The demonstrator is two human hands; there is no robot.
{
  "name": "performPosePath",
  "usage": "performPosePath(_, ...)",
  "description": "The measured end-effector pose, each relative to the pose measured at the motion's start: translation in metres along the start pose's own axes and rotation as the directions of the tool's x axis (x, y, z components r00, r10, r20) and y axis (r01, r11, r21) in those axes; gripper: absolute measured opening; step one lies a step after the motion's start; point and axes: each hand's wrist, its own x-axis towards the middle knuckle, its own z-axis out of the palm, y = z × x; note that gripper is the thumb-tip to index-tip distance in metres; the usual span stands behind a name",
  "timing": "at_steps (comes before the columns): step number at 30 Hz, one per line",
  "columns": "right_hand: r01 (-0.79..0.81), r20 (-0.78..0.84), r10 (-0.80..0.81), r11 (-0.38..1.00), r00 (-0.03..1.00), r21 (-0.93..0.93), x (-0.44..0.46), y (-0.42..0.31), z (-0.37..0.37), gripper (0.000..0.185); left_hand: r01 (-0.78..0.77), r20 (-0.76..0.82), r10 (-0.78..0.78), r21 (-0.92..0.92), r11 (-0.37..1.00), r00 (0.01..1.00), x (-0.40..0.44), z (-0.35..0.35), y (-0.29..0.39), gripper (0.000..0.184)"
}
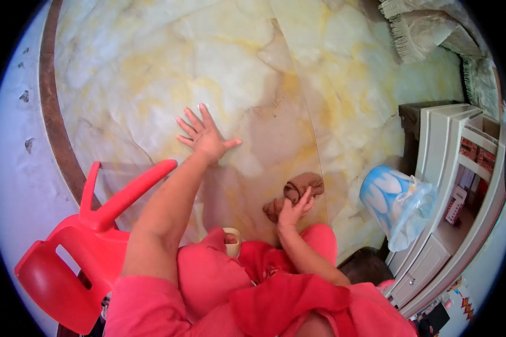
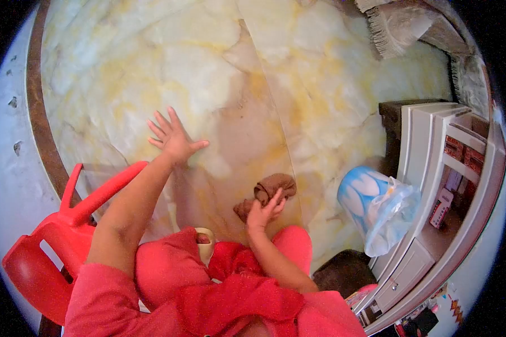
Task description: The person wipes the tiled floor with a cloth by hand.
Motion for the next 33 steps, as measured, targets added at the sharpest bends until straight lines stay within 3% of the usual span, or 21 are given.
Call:
performPosePath(2,0.005,-0.153,0.008,0.996,0.988,0.084,0.0,-0.035,0.04,0.081,-0.03,-0.028,0.029,-0.021,0.999,0.999,0.004,0.007,-0.006,0.142)
performPosePath(3,0.088,-0.179,-0.082,0.996,0.98,0.027,0.009,-0.055,0.053,0.081,-0.048,-0.039,0.047,-0.032,0.998,0.998,0.004,0.011,-0.008,0.142)
performPosePath(5,0.133,-0.11,-0.12,0.983,0.987,0.124,0.03,-0.113,0.075,0.077,-0.005,0.008,0.005,-0.021,1.0,1.0,0.0,0.003,-0.001,0.139)
performPosePath(7,-0.061,0.007,0.062,0.966,0.998,0.251,0.052,-0.191,0.08,0.069,0.008,0.016,-0.008,-0.015,1.0,1.0,-0.002,0.001,0.001,0.14)
performPosePath(8,-0.048,-0.012,0.057,0.92,0.998,0.388,0.07,-0.207,0.09,0.068,-0.001,0.004,0.001,-0.011,1.0,1.0,0.001,0.004,-0.001,0.141)
performPosePath(9,-0.144,0.035,0.144,0.886,0.989,0.441,0.075,-0.234,0.083,0.068,-0.01,-0.009,0.01,-0.005,1.0,1.0,0.002,0.005,-0.002,0.143)
performPosePath(11,-0.037,0.029,0.024,0.725,0.999,0.687,0.1,-0.229,0.081,0.069,-0.004,-0.008,0.004,0.006,1.0,1.0,0.002,0.003,-0.001,0.143)
performPosePath(13,-0.166,0.235,-0.158,0.357,0.959,0.919,0.122,-0.194,0.059,0.069,-0.003,0.005,0.003,0.001,1.0,1.0,0.001,0.002,-0.001,0.142)
performPosePath(15,-0.221,0.299,-0.152,0.392,0.942,0.893,0.115,-0.172,0.013,0.066,-0.006,0.023,0.007,-0.022,1.0,1.0,0.002,0.001,-0.002,0.142)
performPosePath(16,-0.002,0.094,-0.143,0.54,0.985,0.842,0.119,-0.148,0.003,0.064,0.001,0.017,0.0,-0.022,1.0,1.0,0.002,0.0,-0.003,0.142)
performPosePath(17,0.202,-0.118,-0.169,0.668,0.978,0.716,0.124,-0.123,0.002,0.061,0.004,0.015,-0.003,-0.022,1.0,1.0,0.001,0.001,-0.003,0.142)
performPosePath(19,0.199,-0.254,-0.139,0.954,0.957,0.224,0.136,-0.086,0.01,0.06,0.001,0.02,0.0,-0.025,1.0,1.0,0.001,0.002,-0.001,0.142)
performPosePath(20,0.145,-0.323,-0.153,0.988,0.934,-0.047,0.136,-0.091,0.011,0.06,0.0,0.022,0.001,-0.024,1.0,1.0,0.0,0.001,-0.001,0.142)
performPosePath(23,0.125,-0.37,-0.166,0.983,0.914,-0.133,0.142,-0.133,0.045,0.059,0.026,0.063,-0.025,0.0,1.0,0.998,0.002,-0.006,0.002,0.14)
performPosePath(25,0.23,-0.296,-0.264,0.963,0.918,-0.144,0.151,-0.18,0.057,0.059,0.035,0.086,-0.035,0.009,0.999,0.996,0.0,-0.008,0.003,0.139)
performPosePath(27,0.466,-0.221,-0.495,0.868,0.84,-0.173,0.172,-0.21,0.076,0.055,0.024,0.081,-0.024,0.004,1.0,0.996,-0.001,-0.009,0.002,0.138)
performPosePath(29,0.701,0.012,-0.701,0.713,0.713,0.013,0.189,-0.235,0.076,0.05,0.014,0.083,-0.013,-0.014,1.0,0.996,-0.001,-0.009,0.001,0.138)
performPosePath(32,0.86,0.015,-0.903,0.415,0.43,0.298,0.235,-0.264,0.052,0.05,-0.001,0.105,0.004,-0.034,0.999,0.994,0.002,-0.012,0.001,0.138)
performPosePath(33,0.728,0.057,-0.842,0.496,0.536,0.473,0.249,-0.27,0.039,0.05,0.005,0.119,0.0,-0.042,0.999,0.993,0.001,-0.01,-0.001,0.138)
